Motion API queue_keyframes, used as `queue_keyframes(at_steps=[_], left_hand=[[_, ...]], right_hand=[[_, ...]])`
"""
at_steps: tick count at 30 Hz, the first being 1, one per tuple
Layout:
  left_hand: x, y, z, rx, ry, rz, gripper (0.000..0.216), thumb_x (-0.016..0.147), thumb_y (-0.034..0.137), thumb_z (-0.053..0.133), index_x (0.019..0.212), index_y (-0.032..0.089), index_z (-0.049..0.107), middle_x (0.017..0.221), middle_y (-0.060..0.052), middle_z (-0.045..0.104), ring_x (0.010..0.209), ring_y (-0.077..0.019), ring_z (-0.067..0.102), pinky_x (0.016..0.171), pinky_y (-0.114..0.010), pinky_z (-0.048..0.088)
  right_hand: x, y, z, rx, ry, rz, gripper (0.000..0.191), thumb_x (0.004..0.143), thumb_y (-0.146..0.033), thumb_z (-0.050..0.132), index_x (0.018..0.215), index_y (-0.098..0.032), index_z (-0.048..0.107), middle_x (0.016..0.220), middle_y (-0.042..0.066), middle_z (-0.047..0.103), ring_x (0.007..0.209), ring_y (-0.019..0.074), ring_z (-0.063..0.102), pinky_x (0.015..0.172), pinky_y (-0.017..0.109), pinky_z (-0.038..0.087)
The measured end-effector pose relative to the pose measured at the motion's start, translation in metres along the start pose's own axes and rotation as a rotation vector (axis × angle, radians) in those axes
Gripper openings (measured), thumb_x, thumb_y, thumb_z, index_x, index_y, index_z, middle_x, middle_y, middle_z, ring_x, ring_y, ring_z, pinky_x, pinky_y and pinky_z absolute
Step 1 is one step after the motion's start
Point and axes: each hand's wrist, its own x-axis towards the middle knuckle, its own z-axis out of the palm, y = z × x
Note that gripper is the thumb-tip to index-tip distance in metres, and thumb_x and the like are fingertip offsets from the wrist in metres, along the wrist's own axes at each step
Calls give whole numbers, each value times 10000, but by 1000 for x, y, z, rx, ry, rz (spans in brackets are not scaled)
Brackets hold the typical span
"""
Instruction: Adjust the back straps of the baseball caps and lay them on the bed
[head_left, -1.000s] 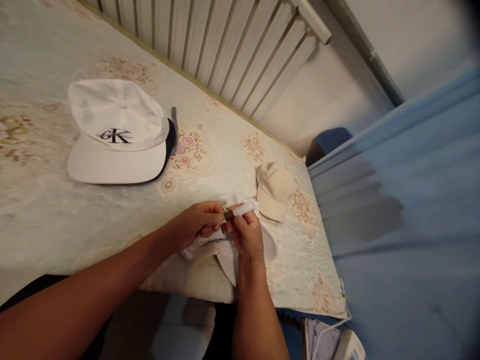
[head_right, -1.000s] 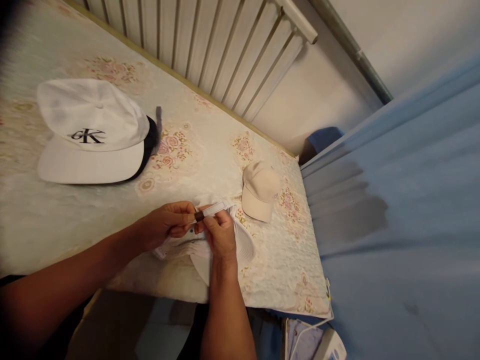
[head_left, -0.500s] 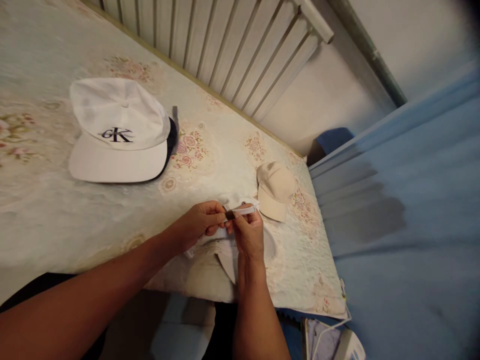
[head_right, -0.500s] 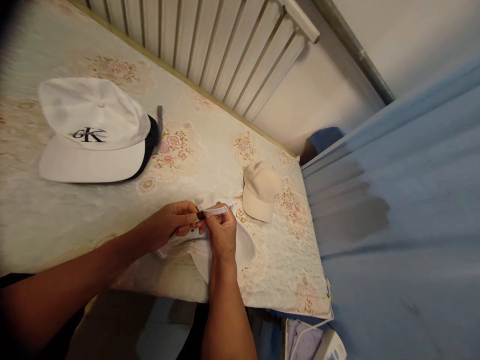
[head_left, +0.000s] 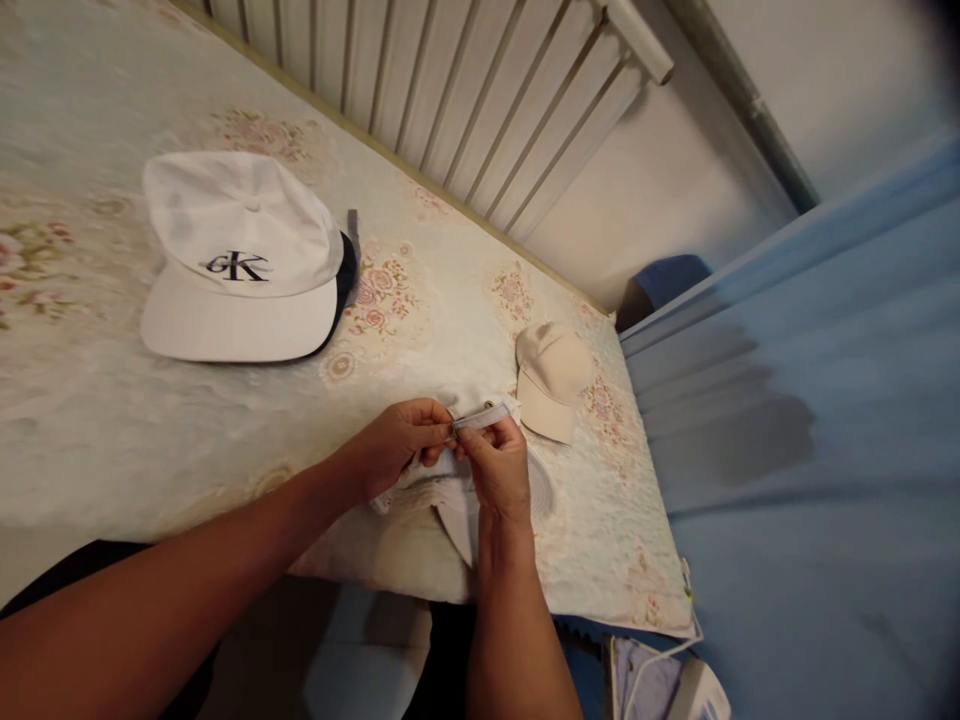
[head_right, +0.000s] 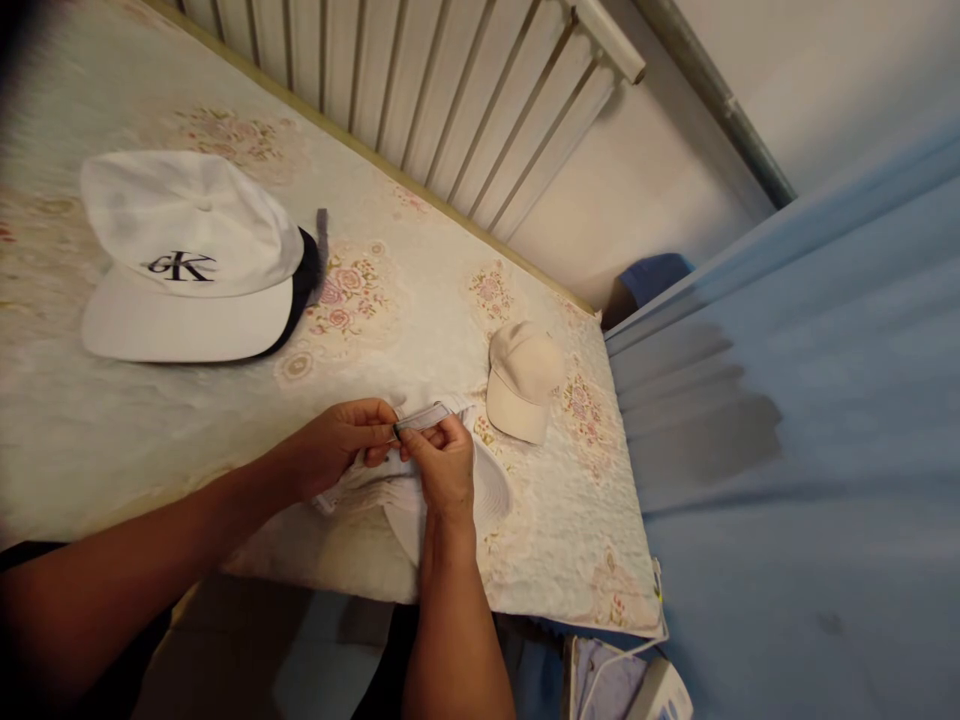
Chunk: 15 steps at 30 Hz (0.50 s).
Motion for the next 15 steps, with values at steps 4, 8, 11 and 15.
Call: queue_keyframes(at_steps=[4, 8, 11, 15], left_hand=[[0, 0, 1, -22, -16, 25, 131, 721, 280, 631, 744, 174, 558, 638, 21, 609, 472, -68, 376, 463, -217, 227], [-1, 3, 3, -30, -12, 20, 152, 726, 303, 615, 715, 173, 537, 621, 22, 590, 462, -61, 348, 460, -217, 215], [-1, 5, 4, -9, -3, 7, 149, 719, 301, 605, 697, 169, 539, 592, 29, 566, 458, -61, 342, 457, -218, 213], [-1, 3, 4, -5, 2, -4, 106, 698, 248, 605, 698, 163, 543, 610, 30, 585, 458, -57, 351, 451, -214, 211]], right_hand=[[0, 1, 0, 17, -1, 2, 206, 656, -252, 776, 766, -186, 615, 562, -58, 622, 470, 96, 539, 496, 223, 408], [0, 2, 0, 52, -5, -8, 186, 660, -223, 762, 779, -186, 624, 549, -65, 613, 480, 97, 543, 504, 218, 402], [0, 2, 0, 75, -22, -12, 181, 660, -207, 756, 786, -185, 628, 538, -69, 610, 476, 94, 543, 508, 214, 397], [1, 2, 1, 79, -40, -2, 184, 652, -206, 747, 758, -192, 596, 511, -75, 603, 459, 96, 534, 505, 216, 394]])
